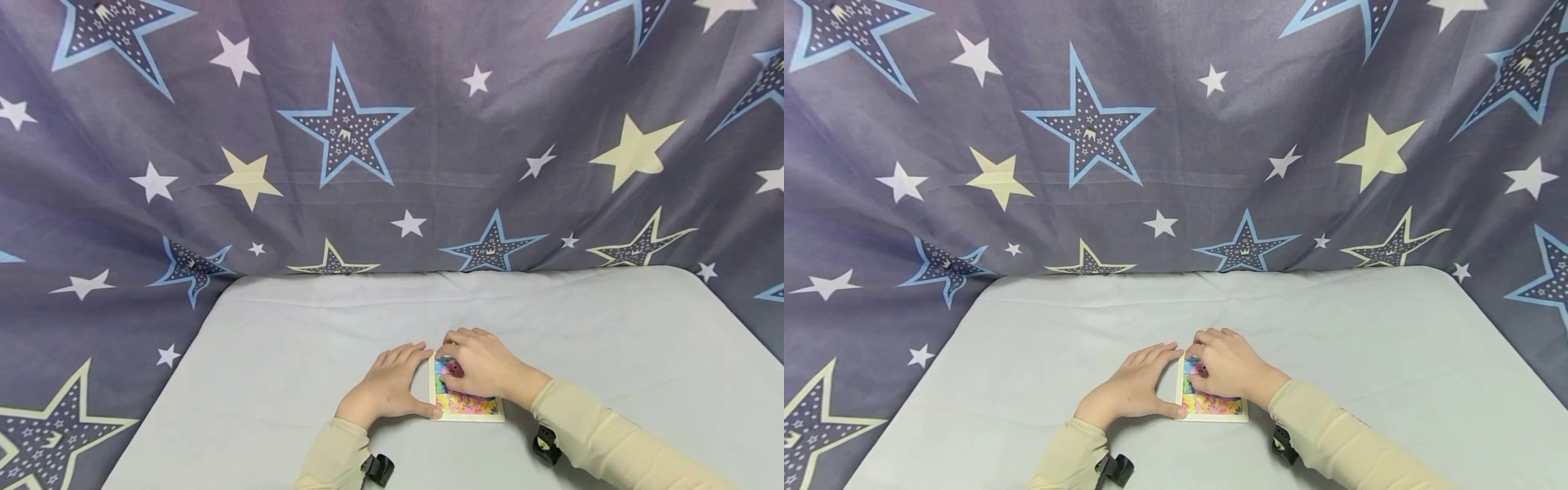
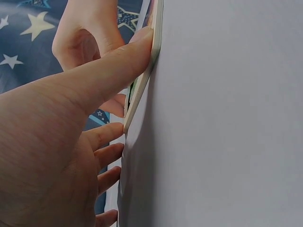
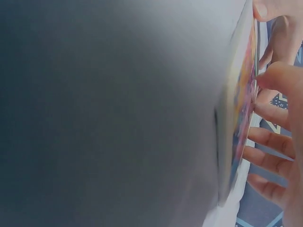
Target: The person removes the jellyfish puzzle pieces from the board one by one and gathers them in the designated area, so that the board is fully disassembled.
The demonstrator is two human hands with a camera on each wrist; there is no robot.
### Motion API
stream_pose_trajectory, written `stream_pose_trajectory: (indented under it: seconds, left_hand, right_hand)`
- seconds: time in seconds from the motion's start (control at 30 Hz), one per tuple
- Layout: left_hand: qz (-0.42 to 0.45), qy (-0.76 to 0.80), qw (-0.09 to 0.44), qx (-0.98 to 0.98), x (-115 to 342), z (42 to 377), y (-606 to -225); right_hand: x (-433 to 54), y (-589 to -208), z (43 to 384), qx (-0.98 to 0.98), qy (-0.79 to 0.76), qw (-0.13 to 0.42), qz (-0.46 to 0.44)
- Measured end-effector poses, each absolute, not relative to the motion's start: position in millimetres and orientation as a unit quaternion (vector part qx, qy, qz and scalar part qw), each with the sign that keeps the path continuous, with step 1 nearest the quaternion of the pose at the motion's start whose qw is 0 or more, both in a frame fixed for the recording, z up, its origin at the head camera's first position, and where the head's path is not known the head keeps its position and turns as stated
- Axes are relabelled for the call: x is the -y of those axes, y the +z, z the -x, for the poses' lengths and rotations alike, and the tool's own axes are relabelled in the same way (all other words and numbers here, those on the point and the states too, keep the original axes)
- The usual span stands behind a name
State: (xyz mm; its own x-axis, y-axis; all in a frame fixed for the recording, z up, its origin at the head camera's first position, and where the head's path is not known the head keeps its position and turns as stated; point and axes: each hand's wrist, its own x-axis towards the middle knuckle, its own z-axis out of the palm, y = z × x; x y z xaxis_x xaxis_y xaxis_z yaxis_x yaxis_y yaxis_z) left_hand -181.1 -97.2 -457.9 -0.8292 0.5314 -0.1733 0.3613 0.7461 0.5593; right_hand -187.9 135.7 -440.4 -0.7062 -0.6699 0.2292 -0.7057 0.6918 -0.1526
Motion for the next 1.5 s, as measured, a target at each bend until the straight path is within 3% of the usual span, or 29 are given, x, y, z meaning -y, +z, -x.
stream_pose_trajectory:
  seconds: [0.53, 0.8, 1.17, 1.5]
  left_hand:
    - [-0.243, 0.263, 0.163, -0.92, 98, 182, -460]
    - [-0.252, 0.253, 0.158, -0.92, 98, 175, -449]
    - [-0.248, 0.248, 0.163, -0.922, 96, 174, -446]
    - [-0.247, 0.246, 0.161, -0.923, 95, 171, -440]
  right_hand:
    - [-137, -443, 185, 0.911, 0.134, 0.086, -0.379]
    - [-140, -441, 188, 0.897, 0.166, 0.118, -0.393]
    - [-166, -434, 194, 0.916, 0.145, 0.097, -0.36]
    - [-194, -435, 201, 0.925, 0.127, 0.111, -0.341]
